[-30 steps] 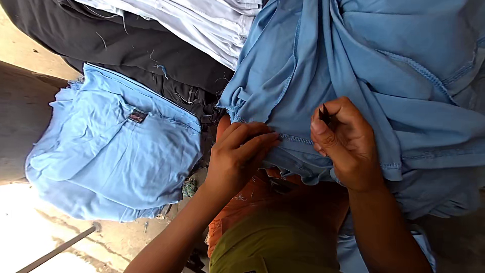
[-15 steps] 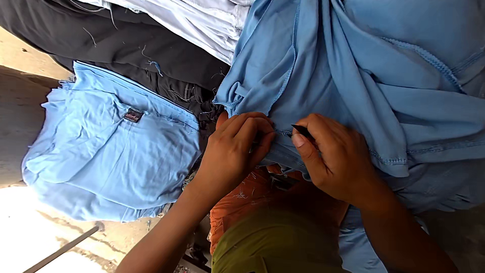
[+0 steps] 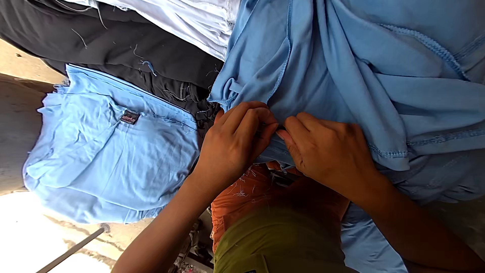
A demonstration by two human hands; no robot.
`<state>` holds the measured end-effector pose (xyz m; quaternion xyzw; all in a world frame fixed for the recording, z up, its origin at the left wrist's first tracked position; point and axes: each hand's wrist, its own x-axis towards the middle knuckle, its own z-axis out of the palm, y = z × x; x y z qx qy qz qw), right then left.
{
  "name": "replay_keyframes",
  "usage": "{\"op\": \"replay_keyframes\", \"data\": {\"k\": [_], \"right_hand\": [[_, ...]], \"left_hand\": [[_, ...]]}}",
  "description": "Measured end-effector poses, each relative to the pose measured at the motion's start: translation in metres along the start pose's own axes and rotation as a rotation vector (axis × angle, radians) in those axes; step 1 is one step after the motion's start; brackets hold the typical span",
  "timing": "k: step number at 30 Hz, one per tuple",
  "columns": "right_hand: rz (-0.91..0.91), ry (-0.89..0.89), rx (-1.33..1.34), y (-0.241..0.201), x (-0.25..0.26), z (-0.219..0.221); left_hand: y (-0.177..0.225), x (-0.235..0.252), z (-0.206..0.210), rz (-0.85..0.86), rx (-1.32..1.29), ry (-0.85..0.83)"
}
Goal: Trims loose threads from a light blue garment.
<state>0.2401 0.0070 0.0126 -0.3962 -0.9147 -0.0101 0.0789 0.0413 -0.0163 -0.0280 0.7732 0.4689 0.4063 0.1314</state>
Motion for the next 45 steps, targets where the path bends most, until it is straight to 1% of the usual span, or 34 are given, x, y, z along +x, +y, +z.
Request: {"op": "replay_keyframes", "data": {"k": [3, 6, 8, 12, 14, 16, 17, 19, 20, 25, 31, 34, 36, 37, 38, 40, 42, 43, 45], "right_hand": [[0.014, 0.025, 0.159, 0.007, -0.002, -0.004], [0.093, 0.066, 0.398, 0.016, -0.002, -0.014], [0.125, 0.101, 0.516, 0.016, 0.001, -0.017], [0.087, 0.163, 0.678, 0.002, 0.016, -0.012], [0.06, 0.162, 0.665, 0.0, 0.02, -0.001], [0.055, 0.149, 0.558, 0.0, 0.019, 0.008], [0.042, 0.141, 0.497, -0.001, 0.018, 0.01], [0.018, 0.117, 0.393, -0.004, 0.016, 0.01], [0.011, 0.103, 0.345, -0.006, 0.017, 0.01], [0.001, 0.023, 0.147, -0.016, 0.026, 0.004], [-0.021, 0.009, 0.028, -0.024, 0.03, 0.006], [-0.046, 0.049, 0.104, -0.018, 0.028, 0.006], [-0.024, 0.021, 0.259, -0.009, 0.025, -0.003], [0.002, 0.013, 0.345, -0.004, 0.024, -0.008], [0.028, 0.02, 0.426, 0.001, 0.023, -0.011], [0.062, 0.088, 0.589, 0.004, 0.022, -0.013], [0.052, 0.154, 0.709, 0.0, 0.024, -0.008], [0.041, 0.159, 0.715, -0.002, 0.025, -0.004], [0.029, 0.14, 0.637, -0.003, 0.025, 0.005]], "left_hand": [[-0.004, -0.007, -0.008, -0.029, -0.199, -0.007], [-0.009, -0.021, -0.009, -0.05, -0.362, 0.081], [-0.008, -0.023, -0.008, -0.104, -0.373, 0.089], [-0.005, -0.01, -0.009, -0.137, -0.212, 0.031], [-0.006, -0.011, -0.007, -0.122, -0.147, 0.072], [-0.006, -0.014, -0.009, -0.185, -0.107, 0.107], [-0.005, -0.016, -0.01, -0.246, -0.14, 0.108], [-0.003, -0.019, -0.011, -0.357, -0.286, 0.1], [-0.003, -0.019, -0.011, -0.382, -0.328, 0.095], [-0.002, -0.016, -0.01, -0.389, -0.311, 0.111], [0.0, -0.013, -0.01, -0.371, -0.21, 0.099], [-0.001, -0.015, -0.013, -0.332, -0.253, 0.083], [-0.001, -0.019, -0.021, -0.289, -0.342, 0.054], [-0.002, -0.022, -0.022, -0.266, -0.371, 0.07], [-0.002, -0.024, -0.021, -0.256, -0.368, 0.089], [0.0, -0.025, -0.017, -0.283, -0.32, 0.106], [0.002, -0.022, -0.011, -0.298, -0.238, 0.11], [0.002, -0.021, -0.009, -0.289, -0.202, 0.117], [0.001, -0.022, -0.006, -0.272, -0.179, 0.148]]}}
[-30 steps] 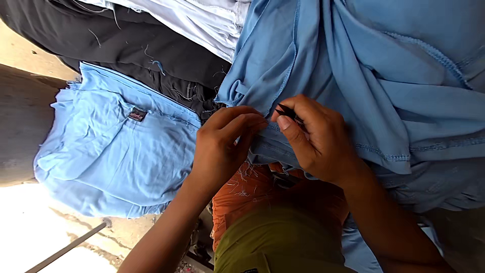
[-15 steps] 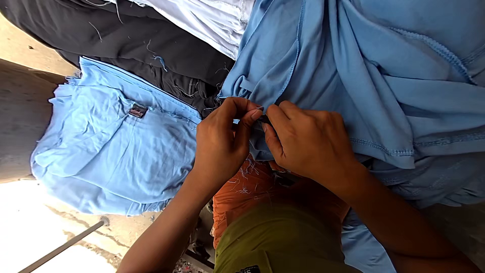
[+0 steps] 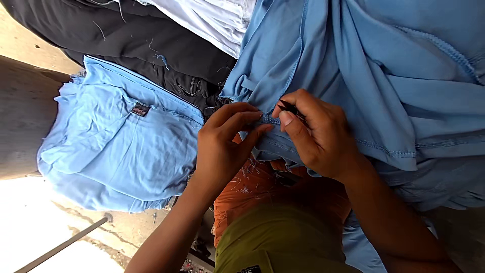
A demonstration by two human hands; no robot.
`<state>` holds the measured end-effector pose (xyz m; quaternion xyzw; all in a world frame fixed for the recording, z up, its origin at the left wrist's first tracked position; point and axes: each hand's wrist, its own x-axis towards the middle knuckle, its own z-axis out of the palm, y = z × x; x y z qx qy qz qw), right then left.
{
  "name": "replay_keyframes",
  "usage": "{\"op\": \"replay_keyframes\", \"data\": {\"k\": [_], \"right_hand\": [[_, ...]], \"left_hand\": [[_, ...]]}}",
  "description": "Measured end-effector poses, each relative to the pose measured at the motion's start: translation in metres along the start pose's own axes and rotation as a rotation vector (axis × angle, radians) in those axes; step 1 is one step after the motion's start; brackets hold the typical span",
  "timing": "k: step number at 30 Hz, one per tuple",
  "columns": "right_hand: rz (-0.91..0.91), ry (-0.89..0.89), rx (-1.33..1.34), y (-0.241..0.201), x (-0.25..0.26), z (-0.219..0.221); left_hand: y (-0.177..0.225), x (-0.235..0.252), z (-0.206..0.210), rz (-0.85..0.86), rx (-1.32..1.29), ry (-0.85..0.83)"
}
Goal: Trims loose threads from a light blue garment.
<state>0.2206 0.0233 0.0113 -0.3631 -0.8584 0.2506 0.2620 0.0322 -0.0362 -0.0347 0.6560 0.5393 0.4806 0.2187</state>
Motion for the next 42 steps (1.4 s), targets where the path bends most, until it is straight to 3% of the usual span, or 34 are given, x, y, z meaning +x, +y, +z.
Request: {"op": "replay_keyframes", "data": {"k": [9, 16, 27, 34, 37, 39, 41, 42], "right_hand": [[-0.062, -0.085, -0.401, -0.006, -0.006, 0.007], [0.031, -0.154, -0.626, -0.024, -0.004, 0.013], [-0.016, -0.189, -0.58, -0.019, -0.002, -0.002], [-0.049, -0.173, -0.635, -0.018, -0.002, 0.01], [-0.033, -0.15, -0.451, -0.011, 0.0, -0.003], [0.039, -0.104, -0.295, -0.005, -0.002, -0.019], [0.064, -0.048, -0.217, 0.0, -0.01, -0.029], [0.049, -0.041, -0.216, 0.003, -0.014, -0.031]], "left_hand": [[0.003, -0.003, -0.014, -0.14, -0.148, -0.092], [0.003, -0.001, -0.012, -0.124, -0.181, -0.068], [0.003, -0.001, -0.012, -0.123, -0.187, -0.041], [0.008, 0.0, -0.016, -0.129, -0.226, -0.073], [0.012, -0.008, -0.03, -0.027, -0.074, -0.22], [0.006, -0.02, -0.048, 0.04, 0.081, -0.495], [-0.002, -0.031, -0.064, -0.013, 0.194, -0.822], [-0.004, -0.033, -0.069, -0.05, 0.222, -0.875]]}}
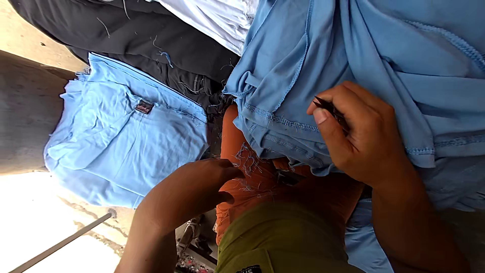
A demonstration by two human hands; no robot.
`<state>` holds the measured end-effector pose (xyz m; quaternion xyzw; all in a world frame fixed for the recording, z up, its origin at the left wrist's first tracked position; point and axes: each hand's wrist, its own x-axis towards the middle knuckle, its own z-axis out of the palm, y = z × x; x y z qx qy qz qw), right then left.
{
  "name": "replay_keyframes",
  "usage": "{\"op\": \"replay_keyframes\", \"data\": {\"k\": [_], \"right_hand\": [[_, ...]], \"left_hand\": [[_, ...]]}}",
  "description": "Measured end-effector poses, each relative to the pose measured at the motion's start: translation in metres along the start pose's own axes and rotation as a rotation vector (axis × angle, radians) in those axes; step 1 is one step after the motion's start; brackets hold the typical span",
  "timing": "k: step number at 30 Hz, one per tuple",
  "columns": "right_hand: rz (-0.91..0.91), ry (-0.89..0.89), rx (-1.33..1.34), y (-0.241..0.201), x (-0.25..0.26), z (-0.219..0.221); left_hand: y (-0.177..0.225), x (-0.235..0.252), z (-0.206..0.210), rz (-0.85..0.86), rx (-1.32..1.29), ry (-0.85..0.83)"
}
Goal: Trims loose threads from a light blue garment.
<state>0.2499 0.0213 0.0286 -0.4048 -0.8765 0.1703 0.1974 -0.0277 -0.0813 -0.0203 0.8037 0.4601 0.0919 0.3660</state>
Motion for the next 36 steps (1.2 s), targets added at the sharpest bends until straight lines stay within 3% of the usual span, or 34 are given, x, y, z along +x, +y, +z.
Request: {"op": "replay_keyframes", "data": {"k": [3, 5, 9, 13, 17, 19, 24, 29, 31, 33, 36], "right_hand": [[-0.087, -0.02, -0.093, 0.004, -0.013, 0.005], [-0.14, -0.015, -0.139, 0.006, -0.017, 0.009], [-0.163, 0.018, 0.014, 0.009, -0.012, -0.004], [-0.025, 0.049, 0.203, 0.009, -0.001, -0.016], [0.109, 0.096, 0.091, 0.007, 0.008, -0.017], [0.168, 0.091, -0.085, 0.007, 0.012, -0.007], [0.195, 0.144, -0.25, 0.012, 0.015, 0.012], [0.185, 0.248, -0.355, -0.002, 0.014, 0.008], [0.105, 0.335, -0.274, -0.014, 0.014, 0.004], [-0.009, 0.37, -0.019, -0.023, 0.016, 0.005], [0.012, 0.196, 0.277, -0.013, 0.02, 0.015]], "left_hand": [[0.003, 0.015, -0.012, -0.009, 0.06, 0.343], [0.006, 0.038, -0.02, 0.081, 0.09, 0.552], [0.0, 0.066, -0.017, 0.254, 0.104, 0.668], [0.0, 0.072, -0.021, 0.286, -0.035, 0.713], [0.001, 0.087, -0.027, 0.243, -0.259, 0.674], [-0.003, 0.098, -0.024, 0.162, -0.185, 0.668], [0.019, 0.101, -0.007, 0.082, 0.095, 0.897], [0.031, 0.101, -0.005, 0.022, 0.032, 0.814], [0.031, 0.105, -0.009, 0.012, 0.014, 0.795], [0.036, 0.11, -0.01, -0.001, 0.03, 0.798], [0.039, 0.113, -0.012, -0.029, -0.01, 0.788]]}}
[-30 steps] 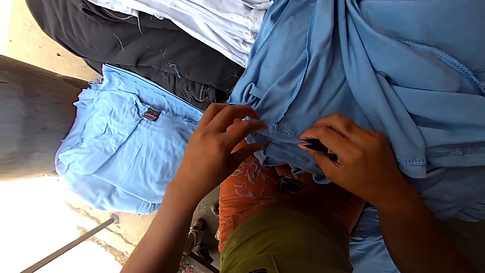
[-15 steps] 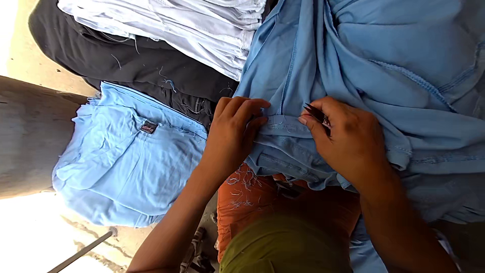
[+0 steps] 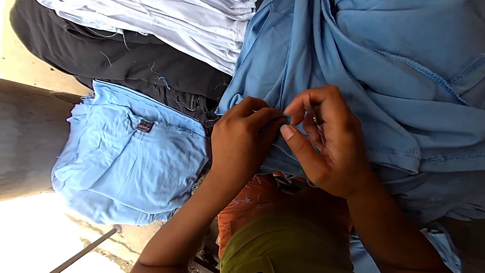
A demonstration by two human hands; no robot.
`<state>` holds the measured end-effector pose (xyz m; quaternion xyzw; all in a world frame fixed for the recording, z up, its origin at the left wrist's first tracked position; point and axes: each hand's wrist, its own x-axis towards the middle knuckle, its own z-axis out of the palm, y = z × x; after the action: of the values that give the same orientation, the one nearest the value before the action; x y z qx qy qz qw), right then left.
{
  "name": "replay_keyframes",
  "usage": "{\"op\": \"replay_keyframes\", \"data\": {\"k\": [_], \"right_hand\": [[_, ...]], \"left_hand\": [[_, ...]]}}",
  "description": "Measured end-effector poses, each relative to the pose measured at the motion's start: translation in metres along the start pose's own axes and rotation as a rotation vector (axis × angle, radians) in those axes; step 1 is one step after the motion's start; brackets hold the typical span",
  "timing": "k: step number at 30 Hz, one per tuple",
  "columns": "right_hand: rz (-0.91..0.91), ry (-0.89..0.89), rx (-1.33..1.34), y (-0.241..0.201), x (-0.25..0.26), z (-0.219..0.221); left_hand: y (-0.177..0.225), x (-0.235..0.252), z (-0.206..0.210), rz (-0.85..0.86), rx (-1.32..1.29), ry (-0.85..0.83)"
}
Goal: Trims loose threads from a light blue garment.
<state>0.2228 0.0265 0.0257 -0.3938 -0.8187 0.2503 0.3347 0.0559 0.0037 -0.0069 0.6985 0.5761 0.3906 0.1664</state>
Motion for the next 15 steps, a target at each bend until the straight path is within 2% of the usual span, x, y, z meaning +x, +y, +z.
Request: {"op": "replay_keyframes", "data": {"k": [2, 5, 10, 15], "right_hand": [[0.085, -0.078, -0.012, 0.016, -0.001, 0.001], [0.116, -0.117, -0.035, 0.02, -0.001, -0.004], [0.082, -0.153, -0.33, 0.01, 0.0, -0.004], [0.033, -0.285, -0.561, 0.007, 0.007, -0.009]], "left_hand": [[-0.007, 0.0, -0.002, -0.045, -0.092, -0.014], [-0.017, -0.004, -0.005, -0.116, -0.23, -0.018], [-0.019, -0.006, -0.007, -0.097, -0.169, -0.067], [-0.016, -0.002, -0.009, -0.072, -0.171, -0.083]]}}
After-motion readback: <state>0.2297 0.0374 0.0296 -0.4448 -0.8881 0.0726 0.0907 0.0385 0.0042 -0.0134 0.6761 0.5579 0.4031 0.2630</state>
